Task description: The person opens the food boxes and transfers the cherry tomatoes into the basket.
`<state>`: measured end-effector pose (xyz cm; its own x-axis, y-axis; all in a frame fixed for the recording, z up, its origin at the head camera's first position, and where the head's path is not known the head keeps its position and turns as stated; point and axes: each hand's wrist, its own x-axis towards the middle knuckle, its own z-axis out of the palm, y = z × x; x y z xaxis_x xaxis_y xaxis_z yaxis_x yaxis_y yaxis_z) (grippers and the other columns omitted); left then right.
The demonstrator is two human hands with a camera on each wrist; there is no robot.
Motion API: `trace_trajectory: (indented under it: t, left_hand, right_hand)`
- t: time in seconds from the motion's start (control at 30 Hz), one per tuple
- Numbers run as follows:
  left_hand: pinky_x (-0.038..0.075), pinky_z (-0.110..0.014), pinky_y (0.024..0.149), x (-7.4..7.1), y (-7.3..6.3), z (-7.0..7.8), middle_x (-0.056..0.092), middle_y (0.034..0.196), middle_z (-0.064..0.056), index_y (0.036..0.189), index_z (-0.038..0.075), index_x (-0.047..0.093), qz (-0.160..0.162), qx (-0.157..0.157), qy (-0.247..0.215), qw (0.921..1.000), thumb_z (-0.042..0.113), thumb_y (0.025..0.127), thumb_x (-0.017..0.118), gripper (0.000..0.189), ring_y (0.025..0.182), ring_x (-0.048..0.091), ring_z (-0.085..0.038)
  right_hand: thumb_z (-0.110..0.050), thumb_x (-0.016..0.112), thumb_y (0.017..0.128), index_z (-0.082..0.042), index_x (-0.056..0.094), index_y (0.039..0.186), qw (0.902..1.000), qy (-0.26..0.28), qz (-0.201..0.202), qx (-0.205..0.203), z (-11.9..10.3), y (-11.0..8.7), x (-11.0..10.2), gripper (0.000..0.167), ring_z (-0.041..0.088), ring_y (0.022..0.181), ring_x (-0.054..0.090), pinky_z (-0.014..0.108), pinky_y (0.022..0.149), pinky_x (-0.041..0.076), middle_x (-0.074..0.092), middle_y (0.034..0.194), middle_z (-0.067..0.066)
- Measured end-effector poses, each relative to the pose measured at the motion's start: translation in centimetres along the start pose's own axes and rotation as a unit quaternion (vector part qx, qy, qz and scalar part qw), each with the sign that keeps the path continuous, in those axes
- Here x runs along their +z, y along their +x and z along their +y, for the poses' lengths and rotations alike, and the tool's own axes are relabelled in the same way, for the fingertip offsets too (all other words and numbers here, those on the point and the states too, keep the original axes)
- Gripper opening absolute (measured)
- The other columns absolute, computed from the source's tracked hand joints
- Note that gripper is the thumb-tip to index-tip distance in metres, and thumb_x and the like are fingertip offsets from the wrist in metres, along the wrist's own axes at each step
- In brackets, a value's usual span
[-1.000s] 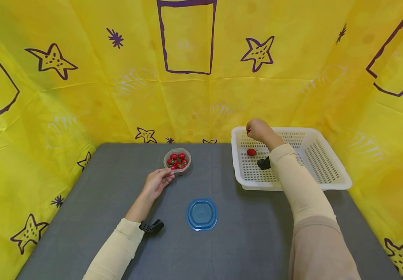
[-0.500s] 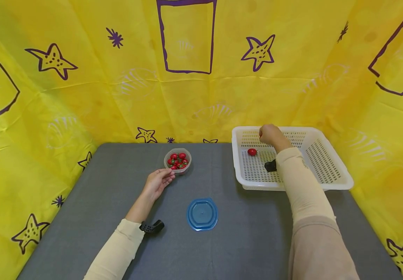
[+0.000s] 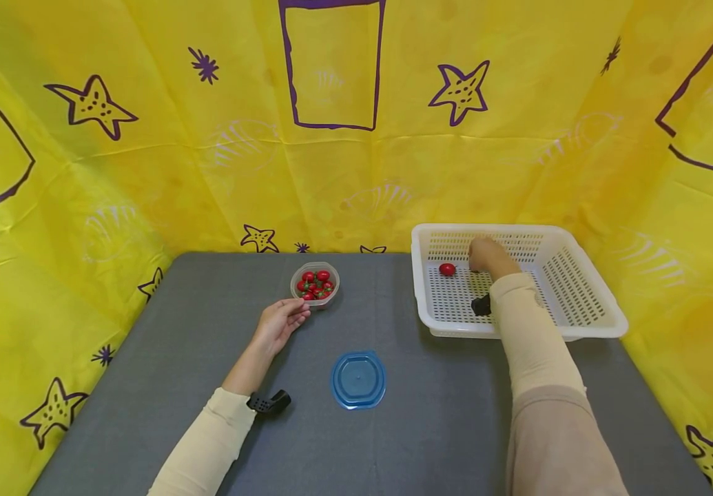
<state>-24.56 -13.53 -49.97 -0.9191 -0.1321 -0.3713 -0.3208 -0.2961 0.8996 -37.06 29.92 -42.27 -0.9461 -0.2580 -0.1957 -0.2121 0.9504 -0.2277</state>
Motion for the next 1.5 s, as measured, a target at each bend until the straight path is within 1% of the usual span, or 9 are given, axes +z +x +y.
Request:
trace_trajectory:
  t: [0.17, 0.53, 0.7, 0.83, 1.07, 1.17, 1.3, 1.43, 1.5]
  left_hand:
    - [0.054, -0.021, 0.071, 0.0, 0.0, 0.0, 0.068, 0.077, 0.004, 0.109, 0.000, 0.060, -0.002, 0.001, 0.004, 1.0000, 0.013, 0.096, 0.061, 0.019, 0.072, 0.067, -0.007]
    - [0.055, -0.021, 0.071, 0.0, 0.0, -0.1, 0.069, 0.077, 0.003, 0.105, 0.002, 0.060, -0.006, 0.006, -0.001, 1.0000, 0.014, 0.095, 0.062, 0.016, 0.072, 0.067, -0.008]
    - [0.055, -0.022, 0.074, -0.1, 0.1, 0.0, 0.069, 0.078, 0.003, 0.105, 0.003, 0.060, -0.009, 0.006, -0.002, 0.9999, 0.016, 0.094, 0.064, 0.017, 0.073, 0.067, -0.008]
    - [0.055, -0.022, 0.075, -0.2, 0.1, 0.0, 0.069, 0.079, 0.003, 0.108, 0.001, 0.059, -0.012, 0.004, 0.002, 0.9999, 0.016, 0.095, 0.063, 0.020, 0.074, 0.067, -0.008]
    - [0.055, -0.021, 0.075, -0.1, 0.1, 0.0, 0.069, 0.078, 0.004, 0.106, 0.002, 0.059, -0.007, 0.000, 0.000, 1.0000, 0.015, 0.095, 0.062, 0.017, 0.073, 0.067, -0.008]
    - [0.055, -0.021, 0.074, -0.1, 0.0, 0.0, 0.069, 0.078, 0.004, 0.105, 0.003, 0.060, -0.006, -0.001, -0.004, 1.0000, 0.015, 0.095, 0.063, 0.016, 0.073, 0.067, -0.008]
    - [0.055, -0.021, 0.072, -0.1, 0.0, 0.0, 0.069, 0.079, 0.003, 0.103, 0.004, 0.060, -0.005, 0.002, -0.003, 1.0000, 0.016, 0.095, 0.063, 0.015, 0.073, 0.067, -0.008]
    - [0.055, -0.020, 0.070, -0.1, 0.1, 0.1, 0.069, 0.078, 0.003, 0.102, 0.005, 0.060, -0.004, 0.001, -0.003, 1.0000, 0.014, 0.094, 0.064, 0.013, 0.072, 0.068, -0.009]
    - [0.055, -0.020, 0.070, -0.1, 0.1, 0.1, 0.069, 0.077, 0.004, 0.103, 0.004, 0.060, -0.005, 0.000, -0.003, 1.0000, 0.013, 0.094, 0.063, 0.013, 0.071, 0.068, -0.008]
  right_hand:
    - [0.001, 0.060, 0.079, 0.008, 0.067, 0.093, 0.9998, 0.006, -0.017, 0.010, -0.2, 0.1, 0.3, 0.018, 0.036, 0.088, 0.060, 0.050, 0.083, 0.050, 0.067, 0.094, 0.024]
    - [-0.002, 0.066, 0.078, 0.005, 0.066, 0.088, 0.9989, 0.019, -0.031, 0.029, 0.1, 0.3, 0.8, 0.012, 0.030, 0.080, 0.056, 0.042, 0.074, 0.048, 0.065, 0.085, 0.018]
    - [-0.004, 0.067, 0.079, 0.004, 0.067, 0.083, 0.9989, 0.025, -0.031, 0.026, 0.1, 0.2, 0.6, 0.009, 0.030, 0.079, 0.056, 0.042, 0.073, 0.047, 0.065, 0.082, 0.016]
    - [-0.004, 0.065, 0.081, 0.004, 0.066, 0.086, 0.9989, 0.030, -0.028, 0.023, -0.1, 0.2, 0.3, 0.010, 0.032, 0.082, 0.057, 0.046, 0.077, 0.048, 0.065, 0.084, 0.017]
    - [-0.006, 0.062, 0.087, 0.008, 0.067, 0.098, 0.9993, 0.035, -0.009, -0.005, -1.4, 0.2, -0.6, 0.019, 0.036, 0.088, 0.061, 0.052, 0.085, 0.049, 0.068, 0.095, 0.024]
    - [-0.008, 0.062, 0.088, 0.008, 0.067, 0.101, 0.9991, 0.036, 0.011, -0.022, -2.2, 0.2, -1.1, 0.022, 0.037, 0.091, 0.061, 0.053, 0.087, 0.048, 0.068, 0.102, 0.026]
    - [-0.010, 0.059, 0.090, 0.008, 0.067, 0.105, 0.9975, 0.035, 0.036, -0.051, -3.4, 0.2, -2.0, 0.025, 0.040, 0.094, 0.062, 0.053, 0.088, 0.049, 0.068, 0.107, 0.028]
    - [-0.010, 0.058, 0.093, 0.009, 0.065, 0.110, 0.9955, 0.041, 0.048, -0.071, -4.9, 0.4, -2.9, 0.027, 0.041, 0.098, 0.063, 0.053, 0.088, 0.049, 0.067, 0.110, 0.029]
    - [-0.010, 0.058, 0.093, 0.009, 0.065, 0.110, 0.9941, 0.042, 0.055, -0.083, -5.7, 0.5, -3.3, 0.026, 0.042, 0.098, 0.063, 0.053, 0.089, 0.049, 0.067, 0.109, 0.029]
